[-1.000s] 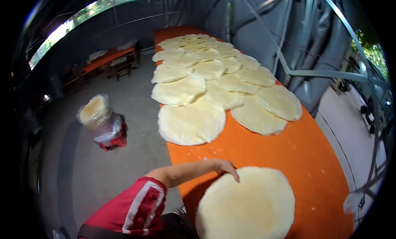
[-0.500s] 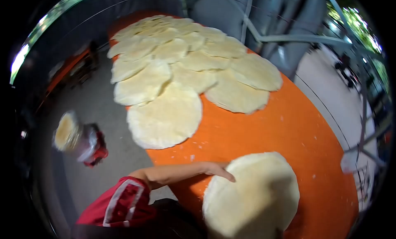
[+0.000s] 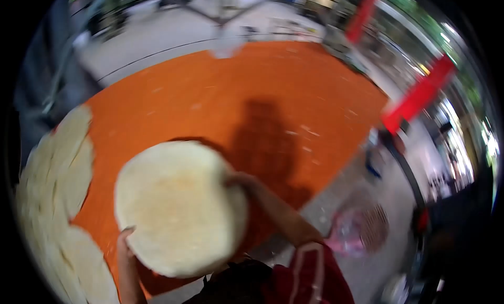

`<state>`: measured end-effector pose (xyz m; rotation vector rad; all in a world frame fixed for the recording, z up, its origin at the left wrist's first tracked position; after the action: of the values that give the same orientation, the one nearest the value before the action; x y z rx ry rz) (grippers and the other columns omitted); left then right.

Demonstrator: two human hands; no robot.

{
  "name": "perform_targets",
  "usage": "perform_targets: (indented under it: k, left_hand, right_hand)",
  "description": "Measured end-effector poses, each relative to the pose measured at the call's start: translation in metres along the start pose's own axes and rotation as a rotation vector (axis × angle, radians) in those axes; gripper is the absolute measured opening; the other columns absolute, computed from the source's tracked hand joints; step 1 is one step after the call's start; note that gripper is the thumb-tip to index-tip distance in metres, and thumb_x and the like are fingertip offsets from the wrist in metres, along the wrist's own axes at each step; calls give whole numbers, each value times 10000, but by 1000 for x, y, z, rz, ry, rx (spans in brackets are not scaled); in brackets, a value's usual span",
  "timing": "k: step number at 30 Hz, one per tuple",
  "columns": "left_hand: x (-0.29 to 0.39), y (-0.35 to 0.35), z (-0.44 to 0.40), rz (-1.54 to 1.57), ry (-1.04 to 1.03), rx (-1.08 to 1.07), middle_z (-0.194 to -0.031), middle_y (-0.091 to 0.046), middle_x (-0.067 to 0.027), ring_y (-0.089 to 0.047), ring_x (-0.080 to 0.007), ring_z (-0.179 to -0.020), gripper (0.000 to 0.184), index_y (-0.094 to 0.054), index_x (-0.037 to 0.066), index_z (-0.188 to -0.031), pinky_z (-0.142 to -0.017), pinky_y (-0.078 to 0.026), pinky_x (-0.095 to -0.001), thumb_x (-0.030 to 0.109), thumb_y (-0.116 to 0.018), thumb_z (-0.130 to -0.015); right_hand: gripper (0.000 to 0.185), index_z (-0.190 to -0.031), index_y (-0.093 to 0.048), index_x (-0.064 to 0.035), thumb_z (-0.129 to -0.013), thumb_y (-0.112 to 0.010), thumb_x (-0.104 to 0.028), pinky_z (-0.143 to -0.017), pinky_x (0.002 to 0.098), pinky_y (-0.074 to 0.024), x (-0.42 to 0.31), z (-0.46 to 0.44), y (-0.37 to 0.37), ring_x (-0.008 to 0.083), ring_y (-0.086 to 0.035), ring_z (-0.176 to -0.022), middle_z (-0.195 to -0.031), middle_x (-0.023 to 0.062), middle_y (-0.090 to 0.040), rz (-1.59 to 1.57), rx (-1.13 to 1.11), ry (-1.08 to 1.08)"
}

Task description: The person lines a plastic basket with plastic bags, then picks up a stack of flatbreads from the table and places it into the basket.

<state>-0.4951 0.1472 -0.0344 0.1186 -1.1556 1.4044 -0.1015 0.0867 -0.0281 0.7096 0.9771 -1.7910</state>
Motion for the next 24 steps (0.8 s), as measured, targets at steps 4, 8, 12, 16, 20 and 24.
perform_targets:
  k: [4, 8, 12, 16, 20, 24]
  left_hand:
    - [13, -9, 10, -160, -266, 142, -920, -575, -147, -556, -276, -830, 414, -520, 3, -991, -754, -465, -371, 262, -549, -670]
    - [-18, -31, 20, -21, 36, 171, -942, -573, -135, -550, -277, -854, 488, -509, 36, -1055, -729, -476, -371, 313, -546, -656]
    - [-45, -78, 32, -126, 6, 188, -927, -573, -134, -548, -277, -844, 486, -513, 34, -1040, -716, -474, -370, 310, -548, -641]
    - [-70, -119, 48, -175, -19, 204, -911, -573, -134, -547, -277, -833, 485, -517, 32, -1024, -703, -472, -369, 307, -550, -627]
    - [-88, -168, 55, -208, -44, 152, -896, -573, -133, -546, -277, -823, 483, -521, 30, -1009, -690, -470, -367, 304, -551, -612]
    - [-94, -239, 28, -266, -75, 20, -880, -573, -133, -544, -277, -812, 482, -525, 28, -993, -677, -468, -366, 301, -553, -597]
  right_hand:
    - [232, -888, -623, -67, -783, -523, -247, -816, 334, -396, -23, 1, -1, 214, -544, -899, -911, 93, -608, 394, -186, 765]
    - [204, -669, -637, -35, -587, -628, -222, -645, 272, -424, -16, 35, -1, 180, -563, -681, -719, 81, -617, 81, 47, 403]
    - [289, -620, -595, 24, -476, -663, -217, -556, 303, -402, 14, 77, 20, 194, -532, -633, -666, 102, -576, -50, 196, 388]
    - [245, -670, -609, -37, -656, -589, -281, -677, 291, -377, 34, 168, 55, 185, -508, -753, -719, 94, -548, -46, 159, 463]
    - [328, -729, -602, 41, -578, -648, -248, -622, 307, -420, 19, 245, 117, 214, -538, -721, -744, 122, -572, -79, 288, 497]
    - [336, -818, -621, 66, -534, -663, -109, -637, 277, -461, 0, 262, 186, 211, -594, -691, -759, 130, -625, -165, 374, 355]
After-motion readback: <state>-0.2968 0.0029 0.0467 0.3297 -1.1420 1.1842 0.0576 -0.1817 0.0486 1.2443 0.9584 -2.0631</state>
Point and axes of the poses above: each hand's wrist, its own z-axis away from the middle knuckle, its own y-axis out of the back of the hand, x = y × z, the point moved 9 cm from there along -z, towards the middle knuckle
